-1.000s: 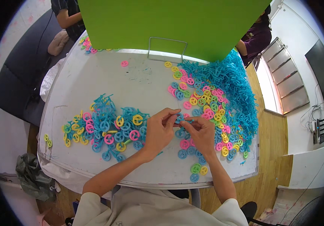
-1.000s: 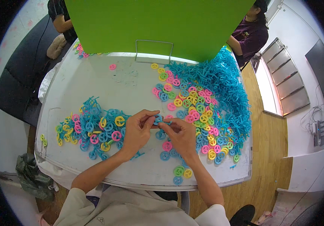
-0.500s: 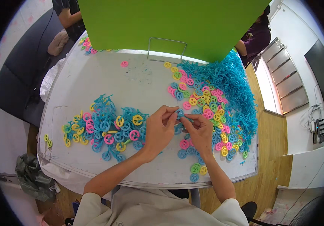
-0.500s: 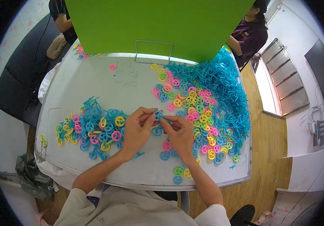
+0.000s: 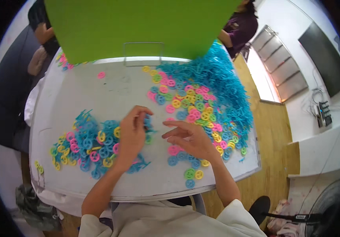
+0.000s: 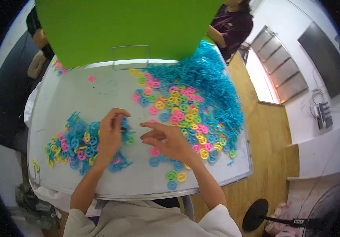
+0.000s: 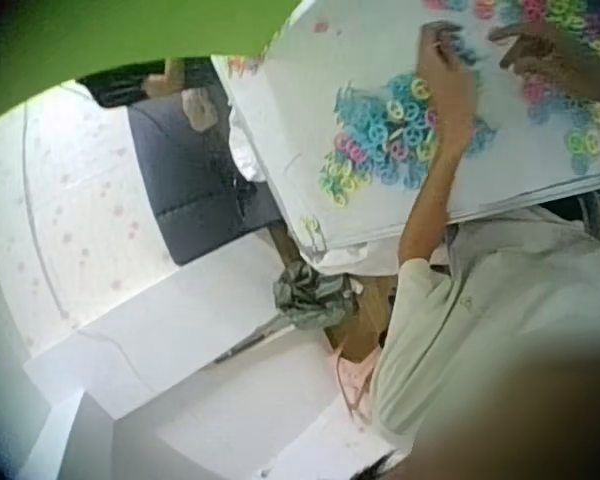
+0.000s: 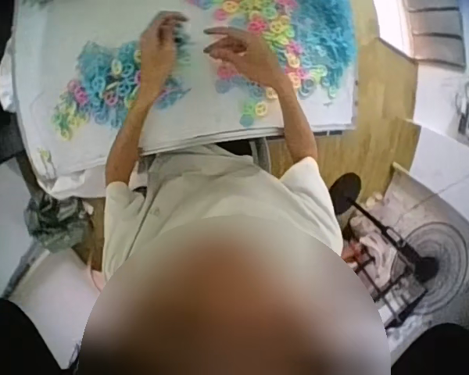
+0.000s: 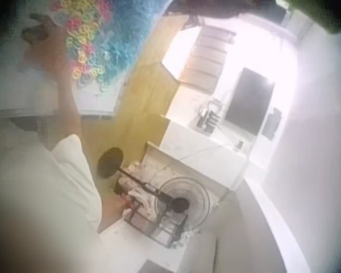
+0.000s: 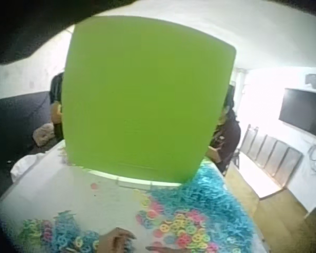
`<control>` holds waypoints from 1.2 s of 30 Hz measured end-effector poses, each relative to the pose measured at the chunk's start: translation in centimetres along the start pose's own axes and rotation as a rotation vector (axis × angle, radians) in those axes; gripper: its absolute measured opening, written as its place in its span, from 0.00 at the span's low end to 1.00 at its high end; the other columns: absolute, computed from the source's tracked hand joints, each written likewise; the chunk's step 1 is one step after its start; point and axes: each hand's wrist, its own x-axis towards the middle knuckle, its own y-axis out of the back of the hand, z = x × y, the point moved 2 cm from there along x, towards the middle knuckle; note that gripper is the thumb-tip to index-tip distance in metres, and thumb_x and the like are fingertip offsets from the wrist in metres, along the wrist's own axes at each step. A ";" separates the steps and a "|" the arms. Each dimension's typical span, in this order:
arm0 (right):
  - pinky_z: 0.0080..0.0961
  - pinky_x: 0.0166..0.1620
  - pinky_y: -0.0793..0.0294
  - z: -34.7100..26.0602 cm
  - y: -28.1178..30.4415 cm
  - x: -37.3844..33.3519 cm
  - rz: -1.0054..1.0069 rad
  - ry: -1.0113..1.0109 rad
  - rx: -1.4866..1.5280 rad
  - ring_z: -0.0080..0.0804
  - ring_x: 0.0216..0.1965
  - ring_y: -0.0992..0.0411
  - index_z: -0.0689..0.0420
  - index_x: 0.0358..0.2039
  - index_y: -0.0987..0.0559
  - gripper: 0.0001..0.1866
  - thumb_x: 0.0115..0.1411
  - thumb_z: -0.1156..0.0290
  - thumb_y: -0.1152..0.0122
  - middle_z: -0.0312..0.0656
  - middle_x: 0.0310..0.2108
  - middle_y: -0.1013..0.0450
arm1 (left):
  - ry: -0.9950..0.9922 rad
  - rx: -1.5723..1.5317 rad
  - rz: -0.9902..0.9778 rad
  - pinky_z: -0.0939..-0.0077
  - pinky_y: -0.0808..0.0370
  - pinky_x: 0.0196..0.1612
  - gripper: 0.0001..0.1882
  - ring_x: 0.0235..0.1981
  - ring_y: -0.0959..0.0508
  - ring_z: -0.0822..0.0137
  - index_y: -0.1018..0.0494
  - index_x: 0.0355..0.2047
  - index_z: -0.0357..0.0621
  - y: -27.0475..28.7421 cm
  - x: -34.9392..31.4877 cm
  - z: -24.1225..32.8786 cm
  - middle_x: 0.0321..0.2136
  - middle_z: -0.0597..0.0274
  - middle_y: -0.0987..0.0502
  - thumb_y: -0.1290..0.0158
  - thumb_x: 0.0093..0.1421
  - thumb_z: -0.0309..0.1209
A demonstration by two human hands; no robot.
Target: Assembling colorful plastic gears by snapping them together on a table.
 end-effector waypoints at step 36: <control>0.17 0.37 0.26 1.5 7.4 -0.5 0.468 0.029 -0.066 0.19 0.36 0.25 0.63 0.41 0.22 0.10 0.59 0.75 0.38 0.39 0.34 0.23 | -0.068 0.227 -0.297 0.69 0.24 0.35 0.12 0.30 0.21 0.61 0.27 0.43 0.37 -5.6 2.2 0.4 0.31 0.56 0.23 0.48 0.57 0.22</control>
